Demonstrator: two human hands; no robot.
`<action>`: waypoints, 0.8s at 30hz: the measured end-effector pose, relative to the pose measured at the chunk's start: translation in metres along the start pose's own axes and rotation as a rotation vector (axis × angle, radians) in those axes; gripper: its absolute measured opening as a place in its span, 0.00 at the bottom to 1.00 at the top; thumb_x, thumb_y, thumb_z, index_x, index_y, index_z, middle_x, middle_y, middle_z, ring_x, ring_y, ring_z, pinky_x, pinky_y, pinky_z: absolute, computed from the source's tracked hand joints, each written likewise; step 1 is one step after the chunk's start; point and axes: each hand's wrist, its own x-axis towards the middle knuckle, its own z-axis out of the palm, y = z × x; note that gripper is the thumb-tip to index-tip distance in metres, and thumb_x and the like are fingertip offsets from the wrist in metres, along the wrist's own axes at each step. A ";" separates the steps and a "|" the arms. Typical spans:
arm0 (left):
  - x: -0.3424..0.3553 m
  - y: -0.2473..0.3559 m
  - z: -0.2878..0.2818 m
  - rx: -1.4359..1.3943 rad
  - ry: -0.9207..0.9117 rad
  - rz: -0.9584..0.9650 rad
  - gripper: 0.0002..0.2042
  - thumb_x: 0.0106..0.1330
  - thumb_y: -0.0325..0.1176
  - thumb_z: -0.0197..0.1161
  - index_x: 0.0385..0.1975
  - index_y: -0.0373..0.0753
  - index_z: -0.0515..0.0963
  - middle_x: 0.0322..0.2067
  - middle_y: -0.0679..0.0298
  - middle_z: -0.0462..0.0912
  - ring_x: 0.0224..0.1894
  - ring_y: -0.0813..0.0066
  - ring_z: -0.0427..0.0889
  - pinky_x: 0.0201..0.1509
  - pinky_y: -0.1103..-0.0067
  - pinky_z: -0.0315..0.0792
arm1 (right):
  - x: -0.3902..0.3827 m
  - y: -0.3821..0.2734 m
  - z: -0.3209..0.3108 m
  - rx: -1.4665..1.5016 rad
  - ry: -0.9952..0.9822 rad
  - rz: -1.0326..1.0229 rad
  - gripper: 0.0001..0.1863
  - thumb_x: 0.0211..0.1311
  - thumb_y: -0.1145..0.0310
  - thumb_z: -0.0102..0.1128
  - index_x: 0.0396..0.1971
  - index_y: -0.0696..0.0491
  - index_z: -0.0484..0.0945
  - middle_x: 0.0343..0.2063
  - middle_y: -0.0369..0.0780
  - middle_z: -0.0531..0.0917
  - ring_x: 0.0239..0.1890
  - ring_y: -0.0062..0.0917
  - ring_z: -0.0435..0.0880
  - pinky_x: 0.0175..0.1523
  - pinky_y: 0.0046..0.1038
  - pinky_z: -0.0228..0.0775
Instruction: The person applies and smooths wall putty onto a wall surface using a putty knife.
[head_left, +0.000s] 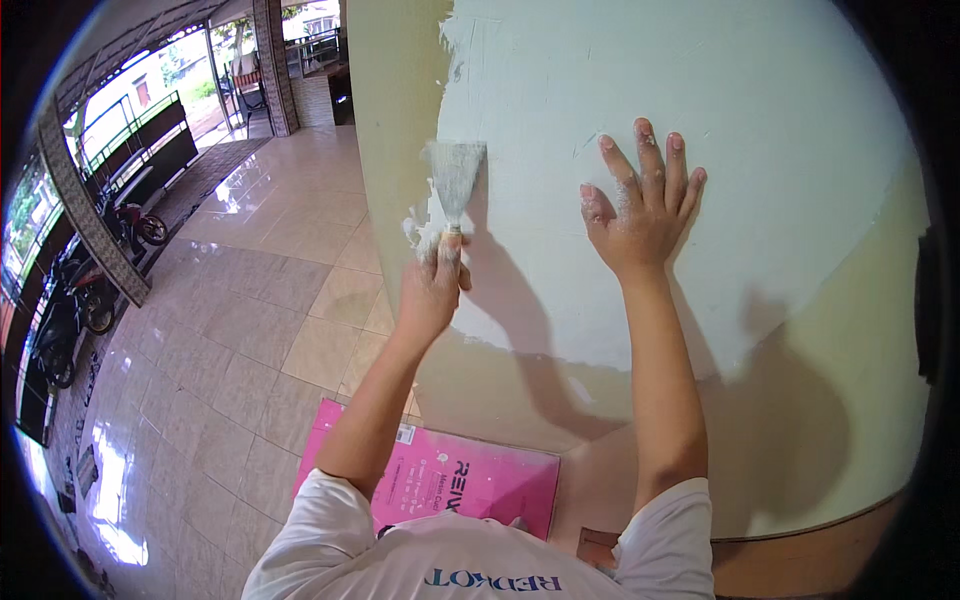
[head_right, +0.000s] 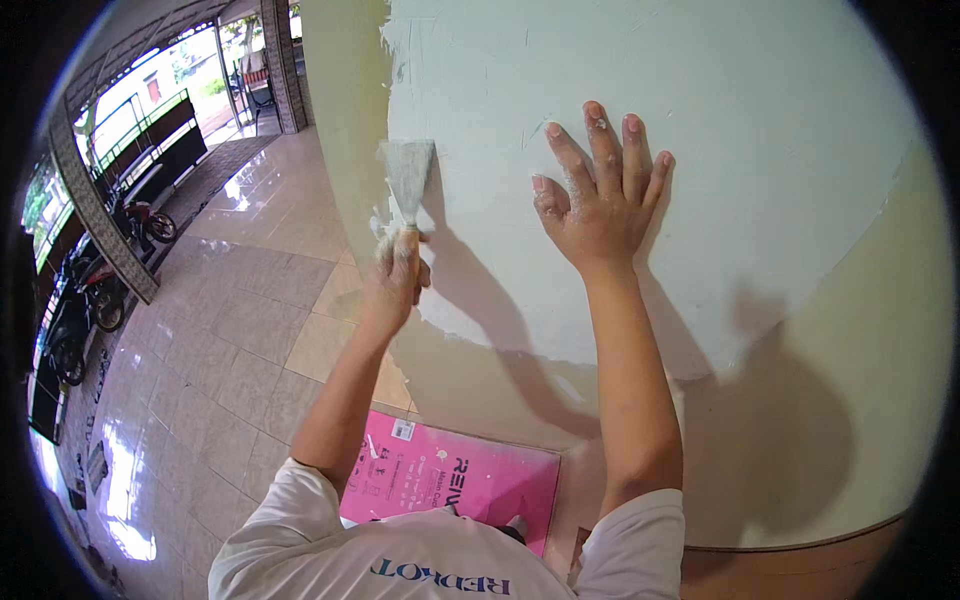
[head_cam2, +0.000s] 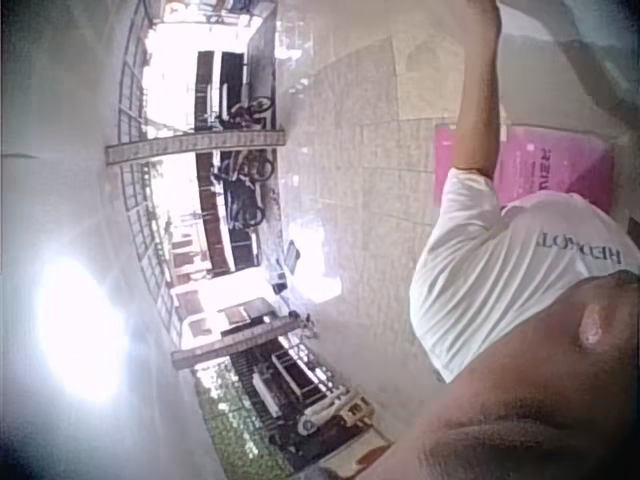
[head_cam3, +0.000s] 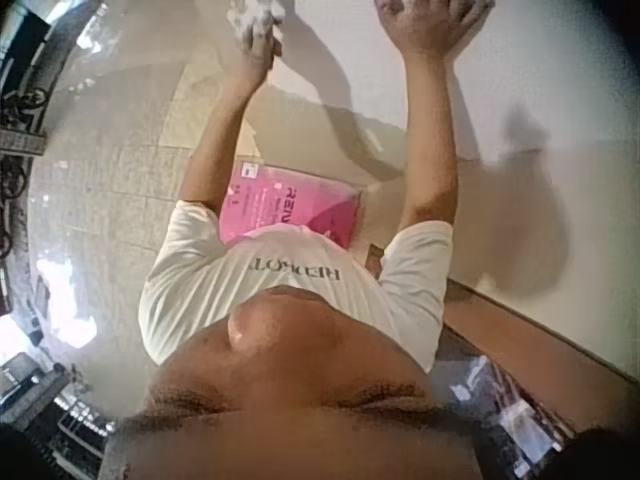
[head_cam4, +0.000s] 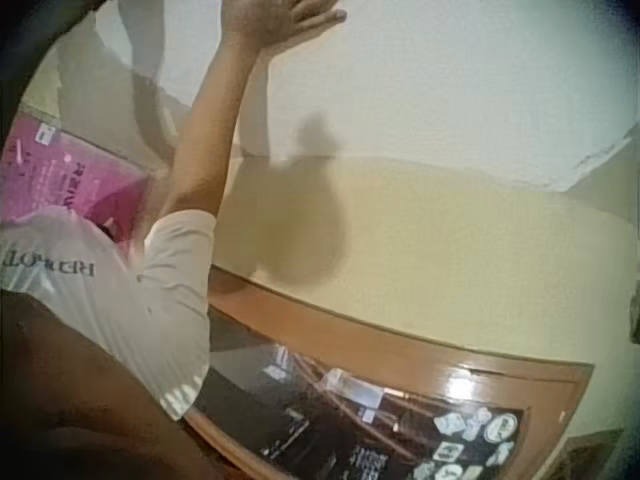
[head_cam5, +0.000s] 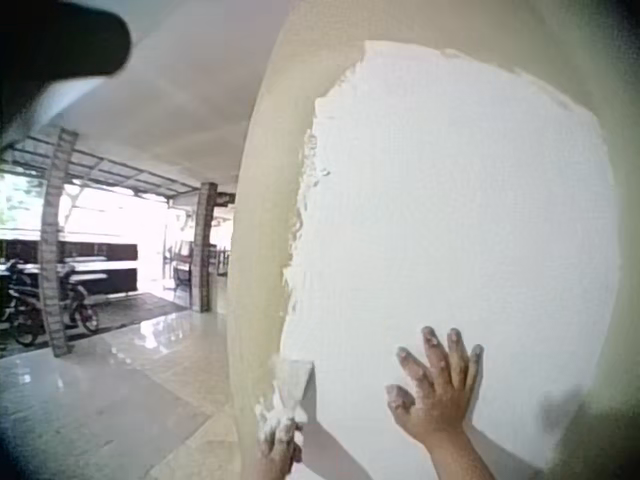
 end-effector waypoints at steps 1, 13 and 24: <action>0.001 0.007 -0.002 0.001 -0.002 0.001 0.22 0.73 0.49 0.43 0.39 0.33 0.75 0.13 0.64 0.72 0.12 0.81 0.67 0.19 0.79 0.62 | -0.001 0.000 0.000 -0.002 -0.020 -0.006 0.25 0.58 0.49 0.55 0.58 0.30 0.69 0.66 0.30 0.62 0.70 0.33 0.52 0.71 0.48 0.30; 0.003 0.004 0.004 0.009 -0.023 0.004 0.23 0.73 0.50 0.41 0.40 0.33 0.73 0.14 0.64 0.74 0.12 0.81 0.68 0.18 0.79 0.63 | 0.000 -0.002 0.005 0.060 0.030 0.012 0.25 0.56 0.49 0.56 0.57 0.28 0.70 0.66 0.29 0.63 0.70 0.33 0.52 0.70 0.52 0.30; 0.007 0.014 -0.001 0.019 -0.018 0.047 0.21 0.72 0.51 0.44 0.40 0.37 0.72 0.14 0.66 0.71 0.11 0.85 0.62 0.15 0.85 0.58 | 0.021 0.015 -0.005 0.049 -0.044 -0.021 0.30 0.56 0.50 0.58 0.61 0.29 0.65 0.68 0.31 0.56 0.71 0.34 0.48 0.69 0.57 0.30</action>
